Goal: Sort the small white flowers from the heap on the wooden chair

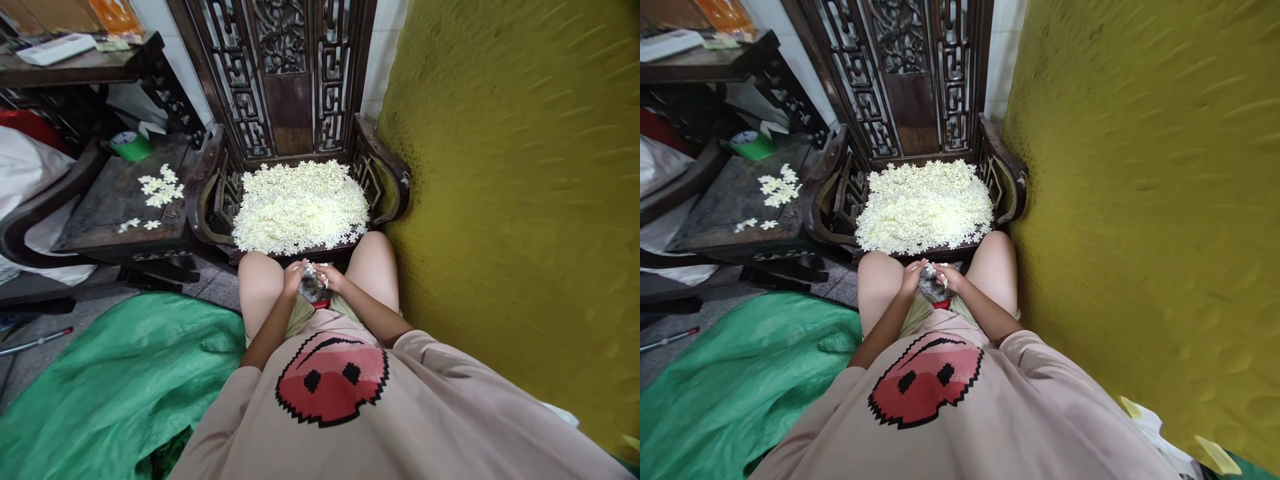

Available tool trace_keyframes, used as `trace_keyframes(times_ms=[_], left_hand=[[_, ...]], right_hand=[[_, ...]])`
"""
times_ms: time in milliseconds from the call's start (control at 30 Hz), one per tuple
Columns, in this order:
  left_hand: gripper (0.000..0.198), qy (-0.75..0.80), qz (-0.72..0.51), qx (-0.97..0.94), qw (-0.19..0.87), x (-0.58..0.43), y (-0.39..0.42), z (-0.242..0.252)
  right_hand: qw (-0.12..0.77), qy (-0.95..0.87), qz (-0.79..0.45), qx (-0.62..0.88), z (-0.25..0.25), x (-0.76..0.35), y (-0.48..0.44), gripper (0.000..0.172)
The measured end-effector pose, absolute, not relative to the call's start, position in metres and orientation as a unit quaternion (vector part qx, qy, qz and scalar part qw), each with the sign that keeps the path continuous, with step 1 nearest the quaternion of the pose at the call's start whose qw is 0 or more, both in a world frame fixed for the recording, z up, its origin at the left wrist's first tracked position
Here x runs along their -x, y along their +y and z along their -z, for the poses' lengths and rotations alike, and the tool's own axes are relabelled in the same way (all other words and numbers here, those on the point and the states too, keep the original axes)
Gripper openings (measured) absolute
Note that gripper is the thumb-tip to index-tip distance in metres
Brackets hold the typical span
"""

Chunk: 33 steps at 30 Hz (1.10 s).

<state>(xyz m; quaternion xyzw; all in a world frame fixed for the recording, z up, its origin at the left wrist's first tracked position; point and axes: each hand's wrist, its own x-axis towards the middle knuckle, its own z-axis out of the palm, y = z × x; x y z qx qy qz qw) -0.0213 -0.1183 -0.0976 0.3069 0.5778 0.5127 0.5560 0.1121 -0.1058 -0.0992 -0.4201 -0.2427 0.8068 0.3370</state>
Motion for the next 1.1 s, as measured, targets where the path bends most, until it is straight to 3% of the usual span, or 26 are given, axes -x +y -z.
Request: trace_keyframes(times_ms=[200,333,433,667,833,1000,1100], left_hand=[[0.036,0.518,-0.495,-0.213,0.665,0.023,-0.117,0.093],[0.019,0.402,-0.439,-0.127,0.793,0.022,-0.116,0.088],[0.011,0.389,-0.437,-0.087,0.806,0.021,-0.115,0.085],[0.026,0.405,-0.519,-0.098,0.746,0.027,-0.110,0.087],[0.027,0.468,-0.494,-0.202,0.705,0.027,-0.113,0.092],[0.027,0.585,-0.453,-0.444,0.505,0.011,-0.126,0.092],[0.025,0.612,-0.437,-0.495,0.435,0.008,-0.131,0.090]], right_hand=[[0.378,-0.179,-0.810,0.411,0.101,-0.114,-0.102,0.035],[0.374,-0.168,-0.818,0.403,0.098,-0.113,-0.102,0.031],[0.392,-0.159,-0.816,0.393,0.096,-0.114,-0.102,0.031],[0.401,-0.132,-0.795,0.436,0.099,-0.114,-0.099,0.032],[0.362,-0.136,-0.788,0.479,0.099,-0.115,-0.098,0.035],[0.349,-0.188,-0.785,0.477,0.097,-0.117,-0.103,0.032],[0.354,-0.199,-0.785,0.467,0.095,-0.117,-0.105,0.031]])
